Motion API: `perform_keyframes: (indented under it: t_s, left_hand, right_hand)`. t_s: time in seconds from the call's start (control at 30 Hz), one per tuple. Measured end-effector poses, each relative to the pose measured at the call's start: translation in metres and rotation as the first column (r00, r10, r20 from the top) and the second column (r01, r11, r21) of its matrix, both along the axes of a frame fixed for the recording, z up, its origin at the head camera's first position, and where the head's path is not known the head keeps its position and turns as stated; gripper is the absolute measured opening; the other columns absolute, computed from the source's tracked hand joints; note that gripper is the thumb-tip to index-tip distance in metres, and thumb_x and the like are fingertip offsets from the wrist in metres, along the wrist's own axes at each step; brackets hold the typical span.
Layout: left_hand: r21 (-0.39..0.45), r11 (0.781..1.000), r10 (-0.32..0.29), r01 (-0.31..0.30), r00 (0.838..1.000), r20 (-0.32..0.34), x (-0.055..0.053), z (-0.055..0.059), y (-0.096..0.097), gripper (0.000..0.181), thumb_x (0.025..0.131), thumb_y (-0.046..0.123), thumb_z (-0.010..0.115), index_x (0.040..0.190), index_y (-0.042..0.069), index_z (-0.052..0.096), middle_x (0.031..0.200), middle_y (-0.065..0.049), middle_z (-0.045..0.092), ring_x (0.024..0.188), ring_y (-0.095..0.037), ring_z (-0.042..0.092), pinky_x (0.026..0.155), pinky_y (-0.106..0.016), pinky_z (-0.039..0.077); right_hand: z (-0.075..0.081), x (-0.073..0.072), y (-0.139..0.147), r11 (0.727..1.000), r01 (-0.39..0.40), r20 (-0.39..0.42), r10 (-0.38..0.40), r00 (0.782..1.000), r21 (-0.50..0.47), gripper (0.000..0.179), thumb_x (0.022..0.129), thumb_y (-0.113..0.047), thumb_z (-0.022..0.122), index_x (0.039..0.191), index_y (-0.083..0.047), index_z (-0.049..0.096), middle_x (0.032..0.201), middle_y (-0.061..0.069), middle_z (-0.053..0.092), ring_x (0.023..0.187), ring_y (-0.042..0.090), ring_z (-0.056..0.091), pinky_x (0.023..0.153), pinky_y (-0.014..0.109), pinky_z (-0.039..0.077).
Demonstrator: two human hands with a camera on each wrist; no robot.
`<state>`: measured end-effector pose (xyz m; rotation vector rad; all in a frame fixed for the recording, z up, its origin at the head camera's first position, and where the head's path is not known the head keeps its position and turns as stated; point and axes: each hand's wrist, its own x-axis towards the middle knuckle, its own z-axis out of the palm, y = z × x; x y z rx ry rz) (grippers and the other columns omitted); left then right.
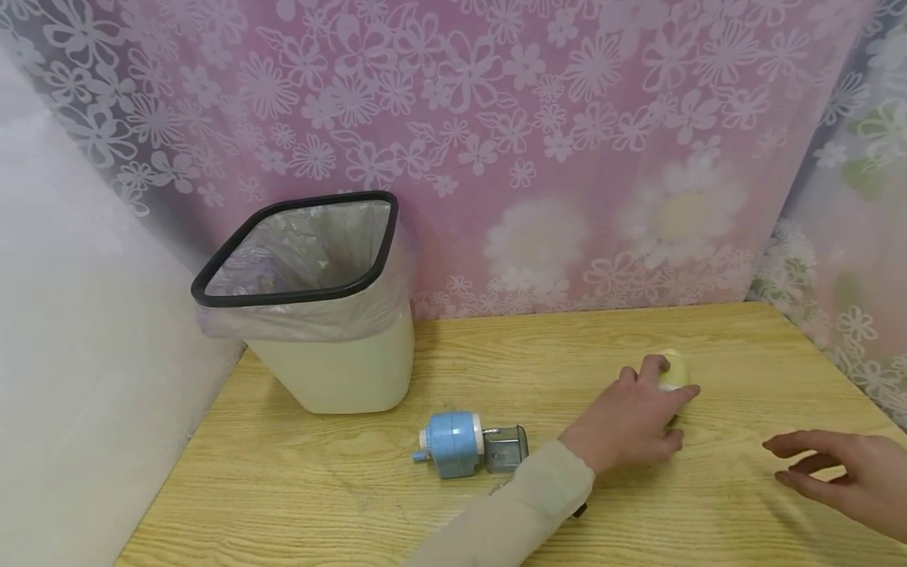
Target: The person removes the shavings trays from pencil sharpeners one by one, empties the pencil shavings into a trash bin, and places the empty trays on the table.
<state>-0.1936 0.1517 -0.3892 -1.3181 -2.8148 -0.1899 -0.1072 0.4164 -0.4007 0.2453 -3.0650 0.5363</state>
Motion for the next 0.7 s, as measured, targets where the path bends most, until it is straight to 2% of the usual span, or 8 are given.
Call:
perform_keyframes:
  t_s: [0.13, 0.23, 0.3, 0.37, 0.4, 0.5, 0.57, 0.7]
  left_hand:
    - [0.085, 0.996, 0.021, -0.029, 0.995, 0.094, 0.005, 0.009, -0.003, 0.056, 0.1, 0.03, 0.058, 0.154, 0.027, 0.043, 0.161, -0.005, 0.03, 0.089, 0.001, 0.056, 0.062, -0.007, 0.041]
    - [0.105, 0.994, 0.033, -0.035, 0.999, 0.028, 0.001, 0.014, -0.005, 0.049, 0.099, 0.025, 0.061, 0.147, 0.024, 0.051, 0.147, -0.001, 0.046, 0.087, 0.004, 0.055, 0.065, -0.007, 0.042]
    - [0.079, 0.995, 0.063, -0.058, 0.996, -0.061, -0.004, 0.015, -0.006, 0.044, 0.1, 0.029, 0.062, 0.143, 0.03, 0.054, 0.138, 0.005, 0.05, 0.097, 0.0, 0.052, 0.074, -0.011, 0.043]
    - [0.05, 0.996, 0.084, -0.077, 0.986, -0.141, -0.009, 0.013, -0.008, 0.045, 0.1, 0.035, 0.063, 0.143, 0.038, 0.052, 0.139, 0.007, 0.051, 0.116, -0.005, 0.049, 0.086, -0.018, 0.044]
    - [0.039, 0.996, 0.09, -0.085, 0.984, -0.154, -0.011, 0.012, -0.009, 0.046, 0.099, 0.039, 0.063, 0.144, 0.041, 0.051, 0.145, 0.008, 0.049, 0.125, -0.008, 0.047, 0.093, -0.021, 0.044]
    - [0.036, 0.996, 0.091, -0.088, 0.99, -0.108, -0.015, 0.005, -0.012, 0.052, 0.096, 0.045, 0.068, 0.143, 0.044, 0.046, 0.153, 0.014, 0.044, 0.14, -0.011, 0.042, 0.104, -0.028, 0.043]
    - [0.045, 0.996, 0.079, -0.076, 0.993, -0.085, -0.018, 0.003, -0.013, 0.055, 0.093, 0.048, 0.072, 0.142, 0.042, 0.046, 0.148, 0.016, 0.048, 0.136, -0.008, 0.045, 0.104, -0.028, 0.044]
    - [0.066, 0.996, 0.059, -0.055, 0.996, -0.065, -0.022, 0.0, -0.017, 0.057, 0.088, 0.052, 0.075, 0.137, 0.04, 0.05, 0.127, 0.014, 0.052, 0.11, -0.002, 0.049, 0.095, -0.023, 0.045]
  right_hand:
    - [-0.005, 0.0, 0.002, 1.0, -0.011, -0.013, 0.011, 1.0, -0.005, 0.031, 0.083, -0.01, 0.082, 0.11, 0.001, 0.073, 0.097, 0.018, 0.076, 0.065, -0.011, 0.06, 0.053, 0.022, 0.054]
    - [-0.01, 0.0, 0.003, 0.999, -0.032, -0.066, 0.032, 0.997, -0.011, 0.03, 0.08, -0.009, 0.083, 0.107, 0.0, 0.073, 0.093, 0.016, 0.076, 0.065, -0.015, 0.057, 0.052, 0.02, 0.053]
    - [-0.012, -0.001, 0.004, 0.999, -0.044, -0.093, 0.042, 0.995, -0.018, 0.029, 0.079, -0.009, 0.084, 0.106, -0.001, 0.073, 0.091, 0.015, 0.076, 0.066, -0.017, 0.056, 0.051, 0.019, 0.053]
    - [-0.014, 0.0, 0.004, 0.998, -0.054, -0.112, 0.051, 0.992, -0.026, 0.029, 0.078, -0.008, 0.084, 0.104, 0.0, 0.073, 0.09, 0.015, 0.076, 0.066, -0.017, 0.055, 0.051, 0.019, 0.053]
    - [-0.015, 0.001, 0.004, 0.998, -0.056, -0.112, 0.053, 0.992, -0.03, 0.029, 0.078, -0.008, 0.084, 0.104, -0.001, 0.073, 0.09, 0.015, 0.076, 0.066, -0.018, 0.055, 0.051, 0.019, 0.053]
    - [-0.016, 0.001, 0.004, 0.998, -0.047, -0.083, 0.044, 0.996, -0.032, 0.028, 0.08, -0.01, 0.084, 0.104, -0.001, 0.074, 0.092, 0.015, 0.076, 0.066, -0.017, 0.056, 0.051, 0.019, 0.053]
    - [-0.016, 0.002, 0.003, 0.999, -0.036, -0.069, 0.033, 0.997, -0.031, 0.028, 0.08, -0.01, 0.084, 0.105, -0.002, 0.074, 0.092, 0.015, 0.076, 0.065, -0.016, 0.056, 0.052, 0.02, 0.053]
    - [-0.015, 0.001, 0.0, 0.999, -0.021, -0.051, 0.02, 0.998, -0.029, 0.029, 0.08, -0.011, 0.084, 0.106, -0.002, 0.074, 0.094, 0.016, 0.076, 0.065, -0.014, 0.059, 0.052, 0.021, 0.054]
